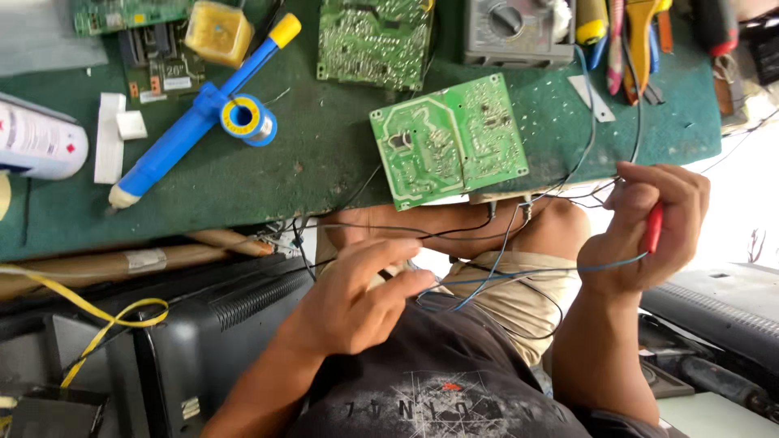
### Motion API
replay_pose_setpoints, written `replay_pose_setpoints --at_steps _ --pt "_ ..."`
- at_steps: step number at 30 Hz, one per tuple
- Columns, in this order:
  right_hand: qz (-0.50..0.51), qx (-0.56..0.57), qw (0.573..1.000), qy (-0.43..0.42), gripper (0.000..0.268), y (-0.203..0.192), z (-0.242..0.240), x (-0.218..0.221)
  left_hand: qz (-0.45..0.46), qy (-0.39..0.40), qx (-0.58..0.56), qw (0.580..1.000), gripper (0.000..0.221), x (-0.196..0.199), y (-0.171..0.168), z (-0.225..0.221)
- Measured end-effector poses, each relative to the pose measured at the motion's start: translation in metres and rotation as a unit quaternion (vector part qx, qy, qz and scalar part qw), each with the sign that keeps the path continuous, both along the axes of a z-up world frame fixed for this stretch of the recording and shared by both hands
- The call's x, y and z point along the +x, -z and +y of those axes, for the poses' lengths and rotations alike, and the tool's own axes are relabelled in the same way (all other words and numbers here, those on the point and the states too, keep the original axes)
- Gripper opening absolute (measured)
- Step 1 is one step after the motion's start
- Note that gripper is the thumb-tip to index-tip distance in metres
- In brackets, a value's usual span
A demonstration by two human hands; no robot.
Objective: The person tests a circuit board with a multimeter, examines multiple boards on the bench, and uses a soldering iron and a desoldering pump to work on the components.
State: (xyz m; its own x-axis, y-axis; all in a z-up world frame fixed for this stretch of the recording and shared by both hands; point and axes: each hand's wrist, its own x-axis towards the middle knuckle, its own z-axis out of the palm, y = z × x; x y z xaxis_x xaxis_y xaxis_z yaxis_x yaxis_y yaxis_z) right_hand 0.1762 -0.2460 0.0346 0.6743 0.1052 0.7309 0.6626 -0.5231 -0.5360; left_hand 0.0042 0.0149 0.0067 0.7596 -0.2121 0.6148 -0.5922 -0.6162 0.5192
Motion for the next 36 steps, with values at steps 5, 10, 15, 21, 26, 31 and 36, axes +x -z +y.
replay_pose_setpoints --at_steps 5,10,15,21,26,31,36 --pt "0.060 -0.133 0.967 -0.210 0.020 0.011 0.007 -0.005 -0.013 0.026 -0.023 0.999 0.027 0.012 -0.036 -0.003" --pt "0.024 -0.323 0.894 -0.309 0.038 0.002 0.029 -0.002 -0.120 -0.003 0.045 0.992 0.026 0.017 -0.042 0.003" --pt "0.105 -0.298 0.916 -0.246 0.071 -0.007 0.010 0.009 -0.051 -0.052 -0.021 0.997 0.030 0.010 -0.036 0.023" --pt "0.048 -0.227 0.952 -0.200 0.047 -0.033 -0.007 0.016 -0.026 -0.040 0.026 0.999 0.029 0.009 -0.034 0.030" --pt "-0.001 -0.306 0.926 -0.220 0.029 -0.039 0.008 0.022 -0.068 0.015 0.008 0.998 0.025 0.012 -0.053 0.019" --pt "-0.017 -0.307 0.850 -0.429 0.014 -0.054 0.045 -0.004 -0.059 0.006 0.029 0.998 0.025 0.019 -0.057 0.013" --pt "0.460 0.035 0.683 -0.566 0.034 -0.012 0.011 -0.023 0.004 -0.072 -0.010 0.997 0.033 0.017 -0.036 0.018"
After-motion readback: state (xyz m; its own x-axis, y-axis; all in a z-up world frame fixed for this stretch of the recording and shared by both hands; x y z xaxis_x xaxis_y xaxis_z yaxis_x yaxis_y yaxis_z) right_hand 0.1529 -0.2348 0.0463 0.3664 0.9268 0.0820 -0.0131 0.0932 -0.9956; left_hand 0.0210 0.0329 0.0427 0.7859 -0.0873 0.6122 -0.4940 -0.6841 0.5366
